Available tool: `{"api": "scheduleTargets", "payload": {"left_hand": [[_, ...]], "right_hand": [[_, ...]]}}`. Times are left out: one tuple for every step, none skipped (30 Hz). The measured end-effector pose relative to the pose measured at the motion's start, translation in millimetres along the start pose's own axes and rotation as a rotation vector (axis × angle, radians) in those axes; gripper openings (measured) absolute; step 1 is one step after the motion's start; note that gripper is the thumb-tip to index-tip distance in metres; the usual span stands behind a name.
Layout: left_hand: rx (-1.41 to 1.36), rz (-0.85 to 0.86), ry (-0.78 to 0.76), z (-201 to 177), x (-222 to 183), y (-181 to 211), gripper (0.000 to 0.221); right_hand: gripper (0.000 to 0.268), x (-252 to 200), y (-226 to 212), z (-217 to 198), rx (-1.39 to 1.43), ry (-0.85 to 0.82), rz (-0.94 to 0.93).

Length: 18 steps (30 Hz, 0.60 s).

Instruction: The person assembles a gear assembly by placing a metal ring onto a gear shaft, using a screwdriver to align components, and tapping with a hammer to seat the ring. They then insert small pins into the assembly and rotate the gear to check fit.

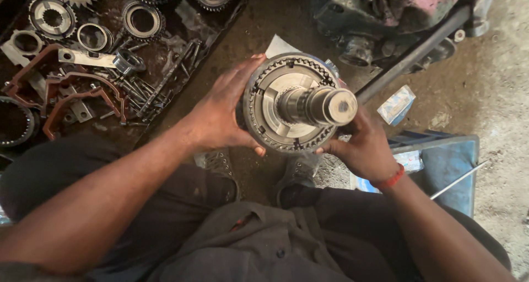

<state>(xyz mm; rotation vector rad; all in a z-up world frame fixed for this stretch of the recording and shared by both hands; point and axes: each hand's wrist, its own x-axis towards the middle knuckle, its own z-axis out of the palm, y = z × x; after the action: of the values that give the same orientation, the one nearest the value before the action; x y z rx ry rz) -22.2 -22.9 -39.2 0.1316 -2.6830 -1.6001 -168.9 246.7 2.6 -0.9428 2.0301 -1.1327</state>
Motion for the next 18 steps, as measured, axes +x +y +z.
{"api": "scheduleTargets", "payload": {"left_hand": [[0.025,-0.091,-0.048,-1,2,1,0.155],[0.051,-0.180,-0.096,0,4,3,0.158],[0.078,-0.269,-0.143,-1,6,4,0.160],[0.059,-0.228,-0.121,-2,7,5,0.158],[0.041,-0.186,-0.099,-3,6,6,0.156],[0.023,-0.148,-0.077,-3,5,7,0.154],[0.011,-0.113,-0.060,-3,3,6,0.154],[0.000,-0.079,-0.044,-4,2,6,0.153],[-0.012,-0.044,-0.027,-4,1,5,0.152],[-0.019,-0.044,-0.027,-4,0,4,0.153],[-0.027,-0.043,-0.027,-4,-1,4,0.153],[-0.036,-0.040,-0.027,-4,-1,3,0.153],[-0.032,-0.053,-0.035,-4,0,2,0.154],[-0.027,-0.066,-0.043,-3,1,2,0.154],[-0.023,-0.078,-0.051,-3,2,2,0.154],[-0.019,-0.086,-0.054,-3,4,2,0.154],[-0.016,-0.094,-0.057,-3,5,3,0.154],[-0.010,-0.103,-0.059,-3,5,3,0.154]], "right_hand": [[0.109,2,1,1,0.042,-0.008,-0.051],[0.111,3,1,2,0.033,-0.009,-0.031],[0.112,5,2,3,0.023,-0.011,-0.010],[0.113,7,2,3,0.013,-0.013,0.009],[0.113,8,1,3,-0.018,-0.004,-0.012],[0.113,7,0,2,-0.047,0.002,-0.031],[0.113,6,-1,0,-0.076,0.008,-0.051],[0.113,6,-2,-1,-0.069,0.011,-0.046],[0.113,5,-2,-3,-0.062,0.015,-0.041],[0.113,5,-3,-5,-0.055,0.020,-0.036],[0.114,5,-3,-6,-0.090,0.012,-0.031],[0.115,6,-4,-7,-0.126,0.005,-0.026],[0.116,6,-3,-7,-0.162,-0.002,-0.021],[0.115,8,-3,-7,-0.141,-0.008,-0.001],[0.114,9,-3,-6,-0.120,-0.014,0.019],[0.113,10,-3,-6,-0.100,-0.020,0.036],[0.113,12,-3,-6,-0.111,-0.020,0.015],[0.113,13,-3,-5,-0.122,-0.020,-0.008]]}}
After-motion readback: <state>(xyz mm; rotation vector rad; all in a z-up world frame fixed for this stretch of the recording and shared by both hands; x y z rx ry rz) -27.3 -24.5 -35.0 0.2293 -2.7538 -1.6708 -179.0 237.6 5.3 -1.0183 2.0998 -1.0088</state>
